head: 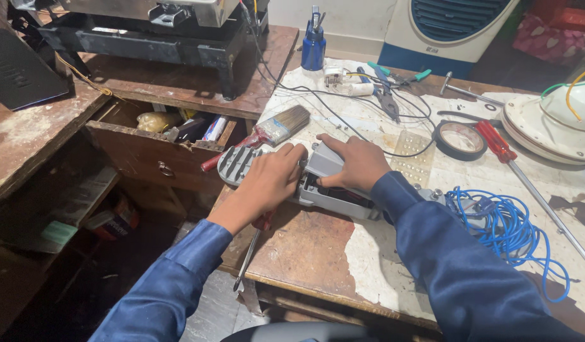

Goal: The person works on a disassembled light fixture on a workbench, adjusting internal wiring and components inside the housing. They then use a brush to clean the housing and lid, close the lid, and use a screwdriver to drive screws to secure the fixture.

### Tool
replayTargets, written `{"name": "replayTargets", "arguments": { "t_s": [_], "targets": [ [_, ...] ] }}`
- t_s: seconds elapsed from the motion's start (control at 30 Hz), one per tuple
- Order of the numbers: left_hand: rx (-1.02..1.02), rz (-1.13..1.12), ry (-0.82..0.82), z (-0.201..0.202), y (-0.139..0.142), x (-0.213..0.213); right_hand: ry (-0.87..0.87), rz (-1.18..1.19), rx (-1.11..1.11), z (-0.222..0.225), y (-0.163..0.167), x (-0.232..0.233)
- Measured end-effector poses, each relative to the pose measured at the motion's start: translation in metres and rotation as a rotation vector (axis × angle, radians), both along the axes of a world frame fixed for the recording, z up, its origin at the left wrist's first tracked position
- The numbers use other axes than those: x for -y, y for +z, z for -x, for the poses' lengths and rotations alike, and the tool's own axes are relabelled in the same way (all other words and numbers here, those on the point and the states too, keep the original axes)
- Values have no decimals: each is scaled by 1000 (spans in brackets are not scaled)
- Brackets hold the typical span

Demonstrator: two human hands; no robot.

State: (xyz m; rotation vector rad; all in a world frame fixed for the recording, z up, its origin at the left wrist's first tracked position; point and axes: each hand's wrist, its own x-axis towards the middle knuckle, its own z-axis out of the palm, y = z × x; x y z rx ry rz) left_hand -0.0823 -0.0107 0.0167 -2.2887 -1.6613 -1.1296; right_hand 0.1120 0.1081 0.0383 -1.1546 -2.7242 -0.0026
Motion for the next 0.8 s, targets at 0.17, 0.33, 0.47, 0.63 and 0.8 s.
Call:
{"name": "replayTargets", "arguments": {
  "t_s": [0.17,0.33,0.47,0.63,0.8],
  "targets": [
    [-22,50,-31,2,2,-4,-1,-11,3,3,-3,3],
    [-31,196,-47,5,7,-9,7,-11,12,4,-5,7],
    [-32,243,-83,8,11,-10,11,-21,10,5,-5,9],
    [-63,296,-66,12,15,-11,4,-31,18,5,-7,9],
    [-10,317,-70,19,13,-4,29,-45,12,4,-9,4]
  ]
}}
